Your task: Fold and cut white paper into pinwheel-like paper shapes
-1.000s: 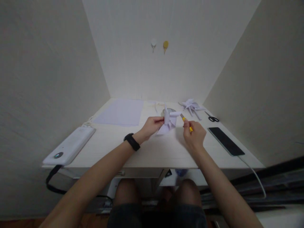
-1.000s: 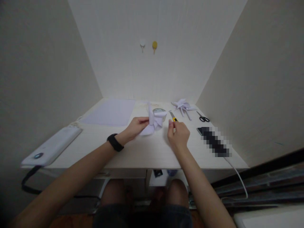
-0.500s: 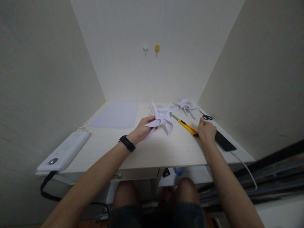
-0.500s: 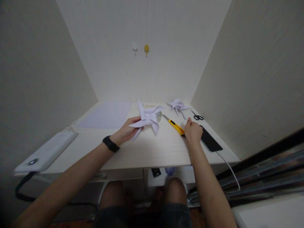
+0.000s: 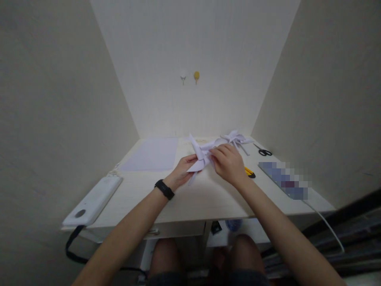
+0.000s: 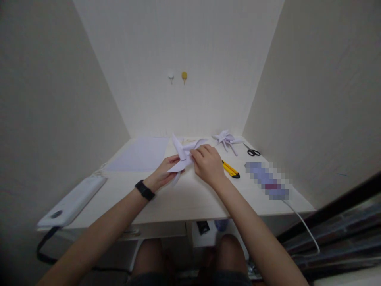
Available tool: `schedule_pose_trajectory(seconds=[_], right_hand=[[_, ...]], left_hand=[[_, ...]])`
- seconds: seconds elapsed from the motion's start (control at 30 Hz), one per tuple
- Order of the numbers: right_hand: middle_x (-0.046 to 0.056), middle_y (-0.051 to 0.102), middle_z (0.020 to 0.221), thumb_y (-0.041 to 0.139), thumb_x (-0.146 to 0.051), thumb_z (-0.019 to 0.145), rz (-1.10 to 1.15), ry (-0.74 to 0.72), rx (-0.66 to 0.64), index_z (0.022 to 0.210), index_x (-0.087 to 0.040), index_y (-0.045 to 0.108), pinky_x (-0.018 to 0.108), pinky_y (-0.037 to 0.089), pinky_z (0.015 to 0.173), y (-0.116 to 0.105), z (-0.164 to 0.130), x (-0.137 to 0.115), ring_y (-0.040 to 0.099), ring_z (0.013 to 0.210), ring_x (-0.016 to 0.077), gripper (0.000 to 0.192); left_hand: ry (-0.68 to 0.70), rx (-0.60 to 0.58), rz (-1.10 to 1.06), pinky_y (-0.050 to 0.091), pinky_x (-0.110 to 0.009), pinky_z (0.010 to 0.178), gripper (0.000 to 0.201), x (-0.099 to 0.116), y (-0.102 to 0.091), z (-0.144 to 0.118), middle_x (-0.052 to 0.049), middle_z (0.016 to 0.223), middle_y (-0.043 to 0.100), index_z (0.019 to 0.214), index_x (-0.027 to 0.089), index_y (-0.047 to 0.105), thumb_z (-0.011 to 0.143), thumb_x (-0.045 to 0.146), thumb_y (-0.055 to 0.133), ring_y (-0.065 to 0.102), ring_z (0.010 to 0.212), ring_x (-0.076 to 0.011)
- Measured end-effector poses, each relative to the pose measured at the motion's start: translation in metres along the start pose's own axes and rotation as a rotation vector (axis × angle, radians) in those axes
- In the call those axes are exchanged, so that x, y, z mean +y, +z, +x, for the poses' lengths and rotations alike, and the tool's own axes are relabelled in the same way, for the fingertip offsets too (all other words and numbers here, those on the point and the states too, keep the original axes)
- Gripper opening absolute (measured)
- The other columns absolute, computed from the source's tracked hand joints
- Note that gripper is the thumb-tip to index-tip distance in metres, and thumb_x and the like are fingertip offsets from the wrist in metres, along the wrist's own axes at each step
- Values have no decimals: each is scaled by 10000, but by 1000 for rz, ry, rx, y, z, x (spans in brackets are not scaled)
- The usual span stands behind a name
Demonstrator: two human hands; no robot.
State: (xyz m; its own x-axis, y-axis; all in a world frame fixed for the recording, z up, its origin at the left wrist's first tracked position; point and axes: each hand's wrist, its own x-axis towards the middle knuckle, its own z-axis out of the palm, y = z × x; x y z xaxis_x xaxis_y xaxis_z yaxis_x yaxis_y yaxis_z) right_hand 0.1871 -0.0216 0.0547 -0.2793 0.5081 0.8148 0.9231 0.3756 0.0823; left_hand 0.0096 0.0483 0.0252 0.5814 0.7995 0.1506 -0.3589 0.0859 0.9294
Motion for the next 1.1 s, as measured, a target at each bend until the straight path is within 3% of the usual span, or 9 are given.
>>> schedule_pose_trajectory(seconds=[0.17, 0.37, 0.57, 0.7, 0.8, 1.1], right_hand=[[103, 686, 899, 545, -144, 902, -159, -138, -158, 856, -188, 703, 387, 320, 748, 1, 14, -2, 496, 903, 262, 171], [126, 659, 849, 519, -100, 896, -278, -139, -239, 846, -149, 665, 381, 298, 735, 1, 14, -5, 502, 871, 263, 163], [115, 687, 882, 497, -195, 933, -90, 85, -182, 900, -150, 666, 354, 357, 743, 6, 9, -11, 559, 854, 249, 179], [81, 707, 845, 495, -205, 932, 73, 224, -103, 854, -176, 672, 325, 397, 741, 11, 8, -12, 596, 827, 227, 196], [73, 710, 808, 538, -239, 911, 53, 313, -81, 823, -184, 675, 323, 399, 713, 14, 10, -16, 609, 804, 230, 171], [100, 715, 888, 561, -281, 917, -26, 304, -102, 871, -168, 676, 334, 406, 760, 12, 10, -24, 613, 875, 245, 167]], left_hand=[[2, 4, 45, 404, -209, 535, 410, 1, 0, 0, -60, 799, 691, 968, 119, 763, 612, 293, 868, 538, 587, -86], [29, -26, 42, 439, -228, 658, 391, -1, 0, 1, -80, 872, 732, 962, 131, 776, 606, 262, 867, 608, 710, -125], [60, -41, -20, 463, -292, 871, 373, -4, -3, 3, -103, 1017, 742, 991, 145, 777, 629, 196, 848, 650, 886, -166], [60, -50, -28, 462, -303, 872, 384, -3, -2, 2, -110, 998, 743, 1012, 135, 771, 637, 183, 835, 652, 897, -180], [62, -61, -17, 460, -316, 860, 354, -4, -2, 2, -108, 958, 743, 992, 125, 772, 650, 197, 828, 646, 874, -186], [48, -79, -108, 446, -297, 834, 333, -5, -3, 2, -99, 931, 735, 967, 114, 764, 639, 127, 820, 631, 813, -161]])
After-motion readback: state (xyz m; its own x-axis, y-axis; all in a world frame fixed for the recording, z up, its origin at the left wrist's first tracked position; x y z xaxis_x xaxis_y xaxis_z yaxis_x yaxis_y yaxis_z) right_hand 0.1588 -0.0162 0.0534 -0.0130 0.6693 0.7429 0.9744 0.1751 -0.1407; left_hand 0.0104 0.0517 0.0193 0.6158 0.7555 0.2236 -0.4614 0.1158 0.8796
